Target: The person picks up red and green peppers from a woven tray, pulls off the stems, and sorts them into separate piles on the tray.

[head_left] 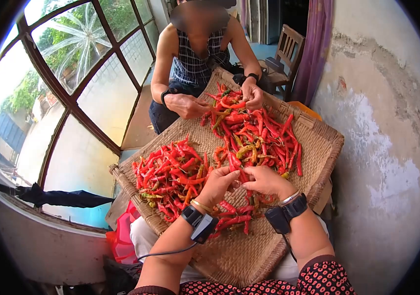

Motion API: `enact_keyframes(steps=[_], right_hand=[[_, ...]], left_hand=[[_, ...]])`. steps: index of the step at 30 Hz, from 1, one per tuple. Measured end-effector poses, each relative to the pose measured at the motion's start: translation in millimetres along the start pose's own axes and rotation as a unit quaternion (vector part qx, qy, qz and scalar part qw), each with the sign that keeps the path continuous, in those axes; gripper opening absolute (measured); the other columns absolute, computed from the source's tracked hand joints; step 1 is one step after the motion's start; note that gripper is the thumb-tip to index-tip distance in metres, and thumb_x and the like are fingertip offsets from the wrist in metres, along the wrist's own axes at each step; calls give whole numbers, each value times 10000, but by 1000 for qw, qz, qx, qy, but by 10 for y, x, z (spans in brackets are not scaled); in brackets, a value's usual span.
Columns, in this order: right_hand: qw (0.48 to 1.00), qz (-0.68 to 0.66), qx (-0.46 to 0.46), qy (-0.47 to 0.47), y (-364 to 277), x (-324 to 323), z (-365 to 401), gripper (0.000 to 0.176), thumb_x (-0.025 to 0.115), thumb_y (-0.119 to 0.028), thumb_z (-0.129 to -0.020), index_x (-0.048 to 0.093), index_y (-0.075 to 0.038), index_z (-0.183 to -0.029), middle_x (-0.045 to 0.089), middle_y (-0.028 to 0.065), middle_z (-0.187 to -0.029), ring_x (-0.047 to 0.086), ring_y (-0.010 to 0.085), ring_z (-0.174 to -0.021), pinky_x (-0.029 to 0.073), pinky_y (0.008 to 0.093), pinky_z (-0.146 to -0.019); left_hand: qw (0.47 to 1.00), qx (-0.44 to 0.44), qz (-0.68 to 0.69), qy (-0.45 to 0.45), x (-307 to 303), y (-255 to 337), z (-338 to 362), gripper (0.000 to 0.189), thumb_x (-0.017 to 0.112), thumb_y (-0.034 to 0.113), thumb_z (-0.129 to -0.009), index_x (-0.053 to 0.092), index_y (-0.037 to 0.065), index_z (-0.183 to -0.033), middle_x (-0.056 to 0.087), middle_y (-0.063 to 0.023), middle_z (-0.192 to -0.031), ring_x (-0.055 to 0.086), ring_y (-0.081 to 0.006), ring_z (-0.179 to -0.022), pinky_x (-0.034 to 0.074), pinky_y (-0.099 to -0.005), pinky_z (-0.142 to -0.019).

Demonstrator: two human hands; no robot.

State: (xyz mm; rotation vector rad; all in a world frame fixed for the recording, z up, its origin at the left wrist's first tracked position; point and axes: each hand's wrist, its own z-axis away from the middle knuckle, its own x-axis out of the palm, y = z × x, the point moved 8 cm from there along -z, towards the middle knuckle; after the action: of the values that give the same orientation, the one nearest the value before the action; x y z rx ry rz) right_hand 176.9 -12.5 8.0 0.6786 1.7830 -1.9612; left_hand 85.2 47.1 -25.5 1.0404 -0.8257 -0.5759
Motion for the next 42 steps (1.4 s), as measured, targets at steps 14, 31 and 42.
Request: enact_keyframes(steps=[14,31,42], right_hand=[[994,-8,96,55,-54,-356,133,198,601,-175,-743,607,7,-821,599,91,-654,575,176,-597,442,312,-562],[892,-368,78,251,167,-530,136,107,529,-93,-846,568,1,-813,562,25,-654,497,69,-512,414,191,-495],[907,-324,52,264,136,-571,133,137,535,-116,-847,573,15,-844,562,34,-659,507,74,-518,414,205,-495]], left_hand=[[952,265,-126,88,-40,605,-66,256,532,124,-875,547,-41,-1070,603,-27,-853,531,-68,-710,442,-216,-624],[931,-93,-319,-148,258,-162,103,232,538,258,-881,614,39,-866,594,22,-643,483,-40,-532,407,-201,-498],[903,248,-342,77,-152,282,-154,392,622,179,-809,514,-21,-1129,605,-138,-986,604,-178,-779,481,-303,-682]])
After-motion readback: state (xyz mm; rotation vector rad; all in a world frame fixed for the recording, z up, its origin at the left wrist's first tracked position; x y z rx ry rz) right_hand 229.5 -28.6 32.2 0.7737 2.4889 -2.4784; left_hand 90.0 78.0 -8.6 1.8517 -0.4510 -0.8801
